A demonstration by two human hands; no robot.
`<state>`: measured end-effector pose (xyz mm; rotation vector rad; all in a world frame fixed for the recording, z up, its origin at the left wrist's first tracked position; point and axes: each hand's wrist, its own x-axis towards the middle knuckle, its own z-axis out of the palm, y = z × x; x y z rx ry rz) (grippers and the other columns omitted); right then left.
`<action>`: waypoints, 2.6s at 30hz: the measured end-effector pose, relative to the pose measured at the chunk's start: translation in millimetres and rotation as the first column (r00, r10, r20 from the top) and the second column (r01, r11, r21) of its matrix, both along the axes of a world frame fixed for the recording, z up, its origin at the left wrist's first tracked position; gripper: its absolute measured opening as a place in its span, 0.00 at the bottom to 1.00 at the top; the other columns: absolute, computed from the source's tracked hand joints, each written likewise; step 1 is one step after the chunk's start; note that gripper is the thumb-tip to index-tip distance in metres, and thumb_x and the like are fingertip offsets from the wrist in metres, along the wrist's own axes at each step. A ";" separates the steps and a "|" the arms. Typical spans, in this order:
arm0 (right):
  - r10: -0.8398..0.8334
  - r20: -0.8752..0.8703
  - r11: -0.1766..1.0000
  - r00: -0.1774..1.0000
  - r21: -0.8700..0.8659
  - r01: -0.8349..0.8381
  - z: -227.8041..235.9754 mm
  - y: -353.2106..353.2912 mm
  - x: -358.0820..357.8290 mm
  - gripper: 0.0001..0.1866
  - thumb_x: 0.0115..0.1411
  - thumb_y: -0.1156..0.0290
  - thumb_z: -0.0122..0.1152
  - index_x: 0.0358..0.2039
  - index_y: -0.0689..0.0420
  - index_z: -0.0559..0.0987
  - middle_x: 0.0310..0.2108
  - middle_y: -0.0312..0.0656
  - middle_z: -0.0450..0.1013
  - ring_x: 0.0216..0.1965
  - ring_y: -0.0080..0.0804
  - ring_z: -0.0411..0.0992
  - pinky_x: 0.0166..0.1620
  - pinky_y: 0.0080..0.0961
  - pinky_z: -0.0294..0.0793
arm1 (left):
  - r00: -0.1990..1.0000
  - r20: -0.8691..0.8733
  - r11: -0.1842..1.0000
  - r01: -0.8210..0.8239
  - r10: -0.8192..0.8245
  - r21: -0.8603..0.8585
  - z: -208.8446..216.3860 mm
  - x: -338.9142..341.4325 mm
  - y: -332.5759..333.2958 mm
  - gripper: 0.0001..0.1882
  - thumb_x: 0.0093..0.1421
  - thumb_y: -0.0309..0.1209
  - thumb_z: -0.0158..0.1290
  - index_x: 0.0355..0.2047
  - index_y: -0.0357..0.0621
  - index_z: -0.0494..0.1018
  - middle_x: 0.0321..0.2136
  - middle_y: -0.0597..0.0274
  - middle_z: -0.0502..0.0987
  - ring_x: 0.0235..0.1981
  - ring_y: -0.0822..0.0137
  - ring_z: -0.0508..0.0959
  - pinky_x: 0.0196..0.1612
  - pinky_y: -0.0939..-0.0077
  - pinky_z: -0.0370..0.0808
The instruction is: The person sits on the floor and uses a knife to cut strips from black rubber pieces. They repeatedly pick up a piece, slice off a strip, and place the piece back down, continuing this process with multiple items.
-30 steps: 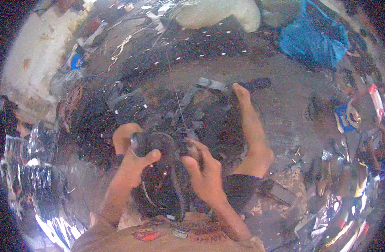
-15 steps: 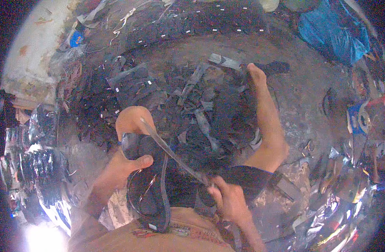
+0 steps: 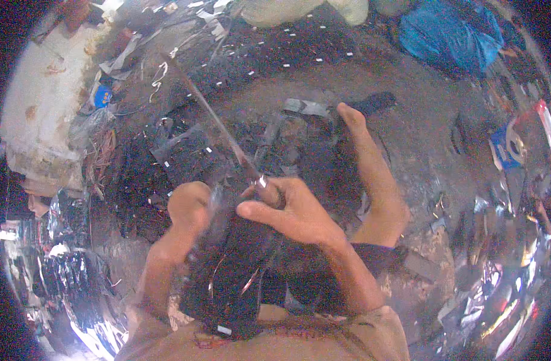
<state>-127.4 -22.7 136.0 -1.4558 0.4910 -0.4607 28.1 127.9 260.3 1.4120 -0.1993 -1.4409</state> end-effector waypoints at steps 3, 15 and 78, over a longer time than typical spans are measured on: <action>-0.337 0.011 0.941 0.941 -0.022 0.337 30.0 -3.1 -6.4 0.16 0.59 0.63 0.75 0.36 0.65 0.85 0.25 0.32 0.78 0.27 0.20 0.71 0.32 0.24 0.73 | 0.906 0.420 0.966 0.062 0.051 -0.251 -61.2 -21.5 29.1 0.37 0.62 0.43 0.66 0.65 0.37 0.67 0.61 0.49 0.72 0.60 0.59 0.74 0.61 0.64 0.73; -0.463 -0.206 0.858 0.862 -0.350 0.377 -45.4 106.0 -111.3 0.17 0.75 0.58 0.45 0.47 0.59 0.76 0.19 0.40 0.70 0.19 0.30 0.70 0.24 0.32 0.67 | 0.769 -0.345 0.729 -0.630 0.538 -0.268 -100.7 -37.9 -69.7 0.15 0.62 0.36 0.67 0.46 0.46 0.78 0.42 0.64 0.84 0.43 0.66 0.84 0.46 0.69 0.84; -0.290 -0.092 0.956 0.952 0.016 0.293 -24.3 110.7 -59.8 0.31 0.58 0.61 0.77 0.58 0.59 0.77 0.23 0.32 0.75 0.25 0.16 0.65 0.30 0.23 0.69 | 0.827 0.294 0.865 -0.390 0.480 -0.316 -99.4 16.2 16.6 0.14 0.68 0.38 0.59 0.50 0.47 0.78 0.52 0.65 0.77 0.50 0.68 0.77 0.54 0.69 0.74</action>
